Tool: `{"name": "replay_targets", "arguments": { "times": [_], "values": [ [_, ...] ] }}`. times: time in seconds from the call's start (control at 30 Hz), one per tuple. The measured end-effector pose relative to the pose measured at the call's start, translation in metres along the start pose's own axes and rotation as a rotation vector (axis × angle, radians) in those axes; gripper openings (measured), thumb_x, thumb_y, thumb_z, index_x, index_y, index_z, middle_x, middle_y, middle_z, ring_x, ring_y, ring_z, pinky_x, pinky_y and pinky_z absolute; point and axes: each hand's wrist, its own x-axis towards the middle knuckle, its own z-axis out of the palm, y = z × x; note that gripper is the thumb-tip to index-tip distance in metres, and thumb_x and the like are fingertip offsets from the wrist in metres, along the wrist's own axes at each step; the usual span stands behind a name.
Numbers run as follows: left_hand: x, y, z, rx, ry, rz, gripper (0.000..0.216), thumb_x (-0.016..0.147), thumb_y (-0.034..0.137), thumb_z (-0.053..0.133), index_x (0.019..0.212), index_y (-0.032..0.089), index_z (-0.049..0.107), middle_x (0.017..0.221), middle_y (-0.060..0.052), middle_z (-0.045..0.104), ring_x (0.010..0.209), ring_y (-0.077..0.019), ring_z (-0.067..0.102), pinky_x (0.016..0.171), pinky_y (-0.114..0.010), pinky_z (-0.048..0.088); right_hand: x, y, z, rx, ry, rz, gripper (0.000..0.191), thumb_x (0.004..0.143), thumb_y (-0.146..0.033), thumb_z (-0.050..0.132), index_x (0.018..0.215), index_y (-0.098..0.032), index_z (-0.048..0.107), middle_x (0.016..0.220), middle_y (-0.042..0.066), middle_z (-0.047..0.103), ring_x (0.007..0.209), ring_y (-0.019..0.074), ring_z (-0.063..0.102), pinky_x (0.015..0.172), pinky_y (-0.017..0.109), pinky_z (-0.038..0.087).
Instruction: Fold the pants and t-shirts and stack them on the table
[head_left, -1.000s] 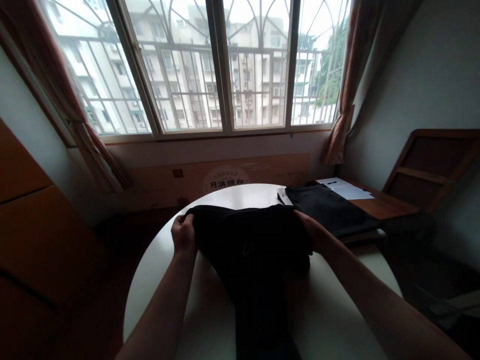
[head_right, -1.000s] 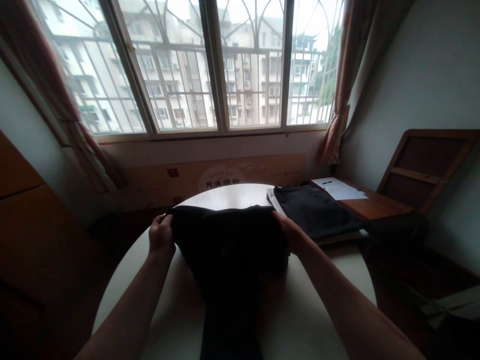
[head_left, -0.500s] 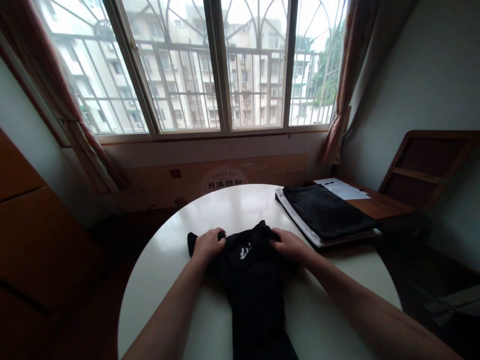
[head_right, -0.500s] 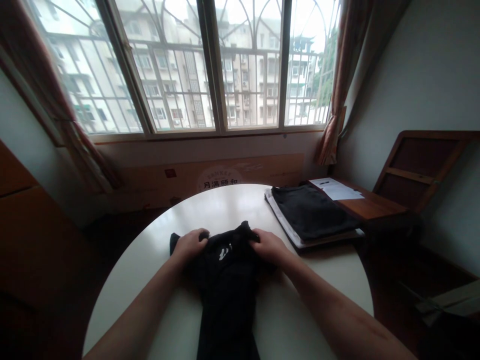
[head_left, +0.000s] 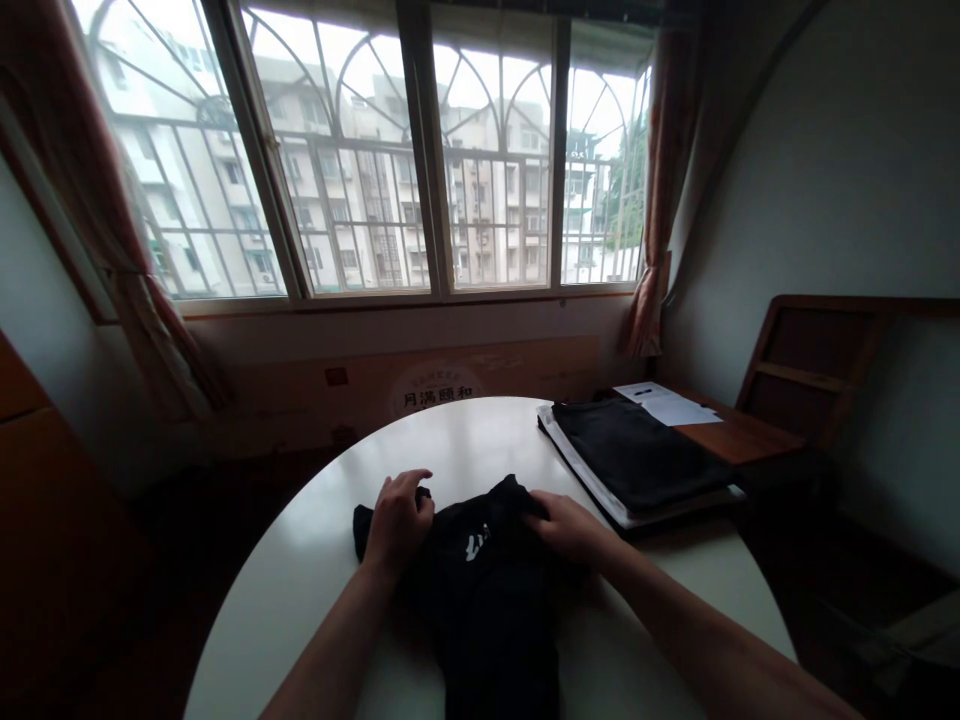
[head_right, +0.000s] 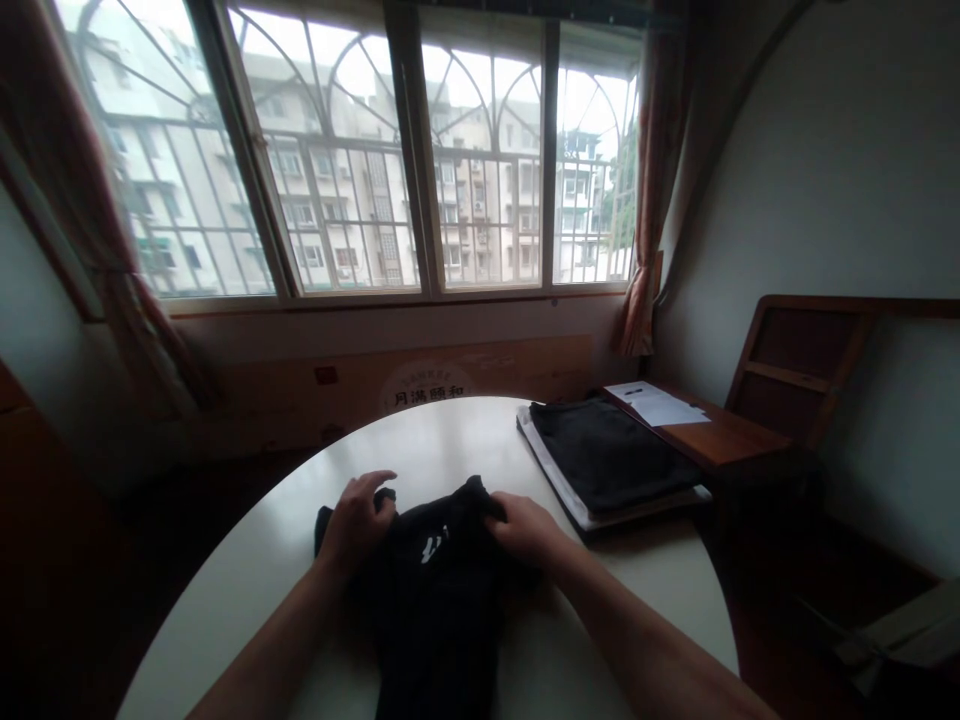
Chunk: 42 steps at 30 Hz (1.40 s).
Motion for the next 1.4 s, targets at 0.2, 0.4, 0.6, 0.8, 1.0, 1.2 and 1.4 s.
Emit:
{"name": "replay_targets", "arguments": {
  "times": [0.2,0.4,0.6,0.8,1.0,1.2,1.4],
  "values": [
    [0.001,-0.014,-0.004,-0.083,-0.044,-0.175,0.043,0.076,0.003,0.047,0.112,0.018,0.066,0.119,-0.009,0.071,0.113,-0.0252,0.065,0.104,-0.035,0.048,-0.005,-0.007,0.006,0.029,0.114,-0.014,0.039,0.091,-0.040,0.056,0.126,-0.028,0.067,0.106,0.005,0.077,0.098,0.0267,0.070,0.087,0.033,0.050],
    [0.001,-0.023,-0.003,-0.072,-0.256,-0.269,0.049,0.073,0.002,0.049,0.116,0.016,0.066,0.112,-0.011,0.074,0.106,-0.0266,0.069,0.095,-0.035,0.051,-0.002,-0.003,0.007,0.188,0.176,-0.009,0.041,0.095,-0.041,0.047,0.127,-0.023,0.066,0.115,0.007,0.074,0.103,0.0258,0.068,0.093,0.038,0.050],
    [0.002,-0.029,0.002,-0.185,-0.277,-0.279,0.050,0.072,0.006,0.051,0.117,0.015,0.070,0.123,-0.012,0.071,0.116,-0.0258,0.065,0.102,-0.034,0.047,0.004,0.007,0.008,0.371,0.219,0.050,0.046,0.092,-0.055,0.046,0.104,-0.017,0.070,0.100,0.009,0.073,0.092,0.0243,0.065,0.083,0.035,0.052],
    [0.009,-0.033,0.004,-0.192,-0.376,-0.186,0.036,0.063,0.009,0.060,0.093,0.020,0.076,0.108,-0.008,0.075,0.107,-0.0260,0.067,0.097,-0.032,0.048,0.009,0.017,0.008,0.525,0.281,0.130,0.061,0.086,-0.074,0.041,0.078,-0.018,0.062,0.078,0.007,0.068,0.070,0.0205,0.059,0.067,0.033,0.050],
    [0.005,-0.032,-0.002,-0.066,-0.273,-0.225,0.006,0.075,0.020,0.059,0.079,0.021,0.064,0.086,-0.006,0.072,0.087,-0.0241,0.067,0.082,-0.032,0.049,0.015,0.026,0.002,0.438,0.363,0.159,0.059,0.087,-0.073,0.038,0.071,-0.020,0.059,0.071,0.006,0.066,0.069,0.0205,0.058,0.073,0.034,0.051],
    [0.002,-0.040,-0.019,-0.140,0.160,-0.444,0.012,0.086,0.034,0.053,0.086,0.022,0.057,0.089,-0.008,0.071,0.085,-0.0243,0.068,0.075,-0.031,0.049,0.014,0.019,-0.005,0.393,0.383,0.167,0.050,0.084,-0.062,0.046,0.078,-0.018,0.067,0.086,0.011,0.073,0.082,0.0248,0.065,0.083,0.037,0.051],
    [0.001,-0.031,-0.029,0.018,0.155,-0.478,0.023,0.092,0.039,0.047,0.100,0.022,0.063,0.094,-0.012,0.075,0.090,-0.0301,0.071,0.075,-0.035,0.050,0.015,0.020,-0.006,0.471,0.363,0.170,0.036,0.079,-0.051,0.054,0.081,-0.017,0.067,0.085,0.010,0.074,0.083,0.0250,0.065,0.079,0.037,0.051]
  ]
}}
